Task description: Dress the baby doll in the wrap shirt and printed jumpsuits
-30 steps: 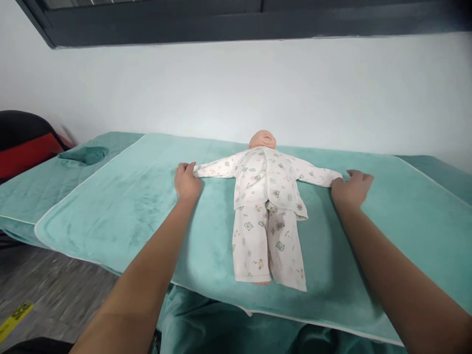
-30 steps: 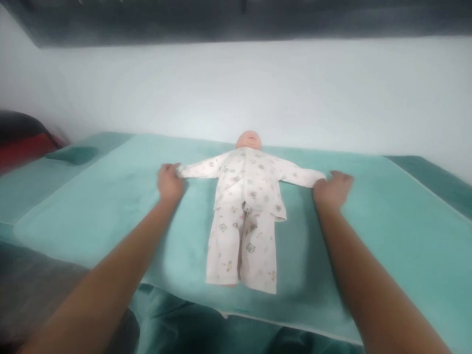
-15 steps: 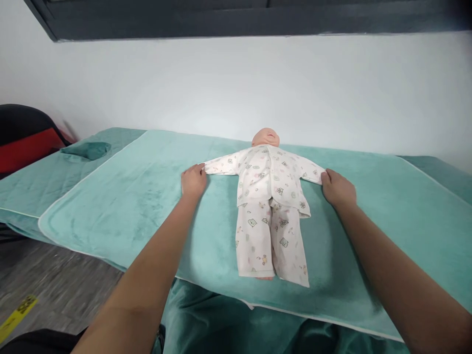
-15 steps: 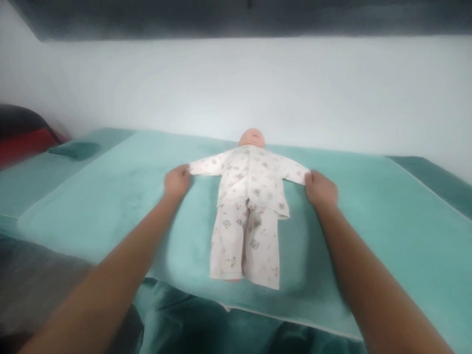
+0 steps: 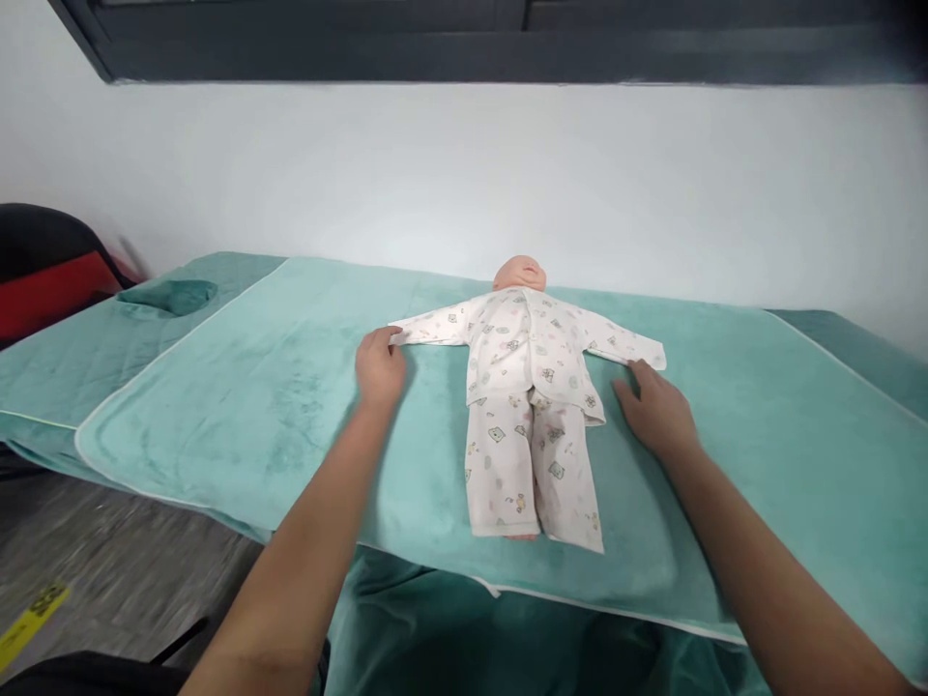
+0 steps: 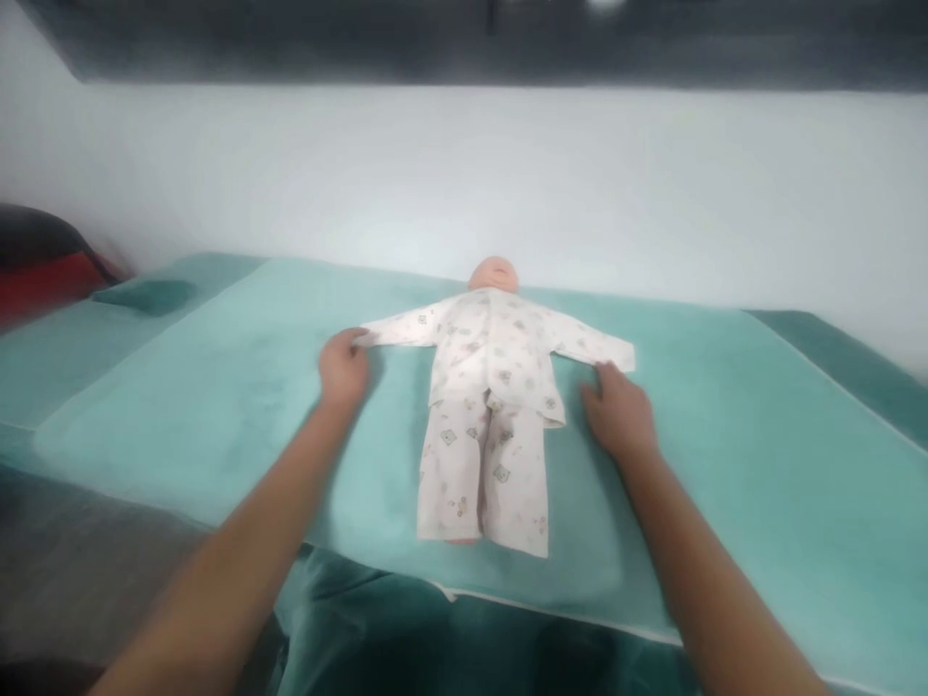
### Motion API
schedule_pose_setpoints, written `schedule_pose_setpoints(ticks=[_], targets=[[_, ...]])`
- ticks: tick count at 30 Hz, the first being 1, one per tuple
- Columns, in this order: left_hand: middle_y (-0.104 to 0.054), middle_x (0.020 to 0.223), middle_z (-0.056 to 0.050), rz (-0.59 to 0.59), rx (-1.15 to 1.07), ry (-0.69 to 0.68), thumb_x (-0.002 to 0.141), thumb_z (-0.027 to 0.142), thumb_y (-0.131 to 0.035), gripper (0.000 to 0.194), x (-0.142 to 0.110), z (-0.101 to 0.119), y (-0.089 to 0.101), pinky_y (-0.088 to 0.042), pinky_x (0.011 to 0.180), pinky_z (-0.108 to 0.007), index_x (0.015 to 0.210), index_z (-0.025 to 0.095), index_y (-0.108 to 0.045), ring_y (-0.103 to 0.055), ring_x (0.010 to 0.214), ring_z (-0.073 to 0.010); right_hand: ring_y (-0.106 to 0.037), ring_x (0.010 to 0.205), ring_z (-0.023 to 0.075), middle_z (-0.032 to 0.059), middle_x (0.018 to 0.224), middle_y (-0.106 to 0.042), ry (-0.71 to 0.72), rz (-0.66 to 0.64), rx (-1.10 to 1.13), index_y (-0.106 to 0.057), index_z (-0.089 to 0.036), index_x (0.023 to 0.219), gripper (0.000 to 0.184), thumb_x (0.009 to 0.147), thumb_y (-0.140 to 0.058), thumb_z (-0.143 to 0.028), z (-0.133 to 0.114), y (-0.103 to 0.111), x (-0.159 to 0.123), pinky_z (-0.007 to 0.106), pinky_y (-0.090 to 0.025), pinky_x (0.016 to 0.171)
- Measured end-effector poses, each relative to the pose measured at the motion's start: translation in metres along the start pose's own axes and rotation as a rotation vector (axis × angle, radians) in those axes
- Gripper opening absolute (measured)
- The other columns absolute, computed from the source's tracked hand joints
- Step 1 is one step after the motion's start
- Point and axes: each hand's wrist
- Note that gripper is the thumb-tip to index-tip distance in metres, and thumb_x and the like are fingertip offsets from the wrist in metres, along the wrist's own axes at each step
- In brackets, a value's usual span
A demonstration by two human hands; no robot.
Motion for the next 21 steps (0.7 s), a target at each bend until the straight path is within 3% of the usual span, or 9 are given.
schedule_pose_setpoints(ticks=[3,5,9,13,17,21], targets=[[-0.072,0.109,-0.008,0.047,-0.132,-0.006,0.079,0.007,-0.042,0.042,-0.032,0.017,0.017,-0.047,0.1,-0.037,0.109,0.015,-0.07,-0.063,0.105,-0.0224,-0.049,0.133,0.0341,0.016,0.148,-0.051,0.003,-0.025,0.094,-0.052,-0.015,0.141,0.053,0.097,-0.042,-0.045,-0.018,0.01,-0.039,0.051,-0.04,0.109],[-0.071,0.108,-0.006,0.015,-0.247,0.016,0.082,0.009,-0.043,0.038,-0.064,0.032,0.031,-0.048,0.098,-0.036,0.107,0.016,-0.07,-0.064,0.102,-0.0203,-0.051,0.131,0.0317,0.0127,0.143,-0.056,0.006,0.0,0.236,-0.055,-0.019,0.137,0.051,0.097,-0.045,-0.047,-0.034,0.02,-0.071,0.049,-0.039,0.11],[-0.071,0.107,-0.006,-0.215,-0.567,0.157,0.092,0.023,-0.05,0.023,-0.143,0.067,0.061,-0.05,0.096,-0.034,0.105,0.019,-0.069,-0.065,0.102,-0.0183,-0.056,0.124,0.0254,0.0077,0.134,-0.061,-0.038,0.039,0.619,-0.059,-0.025,0.129,0.041,0.096,-0.05,-0.047,-0.068,0.038,-0.148,0.043,-0.043,0.107],[-0.062,0.122,-0.006,-0.38,-0.69,0.05,0.092,0.027,-0.061,0.025,-0.213,0.094,0.076,-0.048,0.103,-0.034,0.116,0.025,-0.066,-0.059,0.118,-0.0183,-0.059,0.111,0.0216,0.0063,0.123,-0.061,-0.081,0.011,0.838,-0.057,-0.026,0.125,0.036,0.093,-0.06,-0.043,-0.098,0.044,-0.206,0.038,-0.047,0.097],[-0.055,0.118,-0.007,-0.344,-0.585,-0.054,0.085,0.024,-0.071,0.036,-0.24,0.11,0.071,-0.049,0.101,-0.037,0.12,0.028,-0.065,-0.057,0.114,-0.0197,-0.059,0.095,0.0189,0.0046,0.108,-0.061,-0.117,0.04,0.855,-0.059,-0.024,0.113,0.032,0.087,-0.068,-0.042,-0.127,0.043,-0.215,0.035,-0.05,0.086],[-0.056,0.103,-0.006,-0.294,-0.502,-0.073,0.091,0.016,-0.06,0.019,-0.238,0.128,0.079,-0.053,0.088,-0.034,0.106,0.023,-0.068,-0.06,0.098,-0.017,-0.057,0.08,0.0164,0.0011,0.092,-0.059,-0.172,0.072,0.854,-0.058,-0.022,0.099,0.023,0.087,-0.067,-0.04,-0.143,0.047,-0.208,0.032,-0.05,0.074]])
Point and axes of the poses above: each hand's wrist, its own x-axis towards the middle knuckle, its own y-axis out of the back of the hand, z = x × y
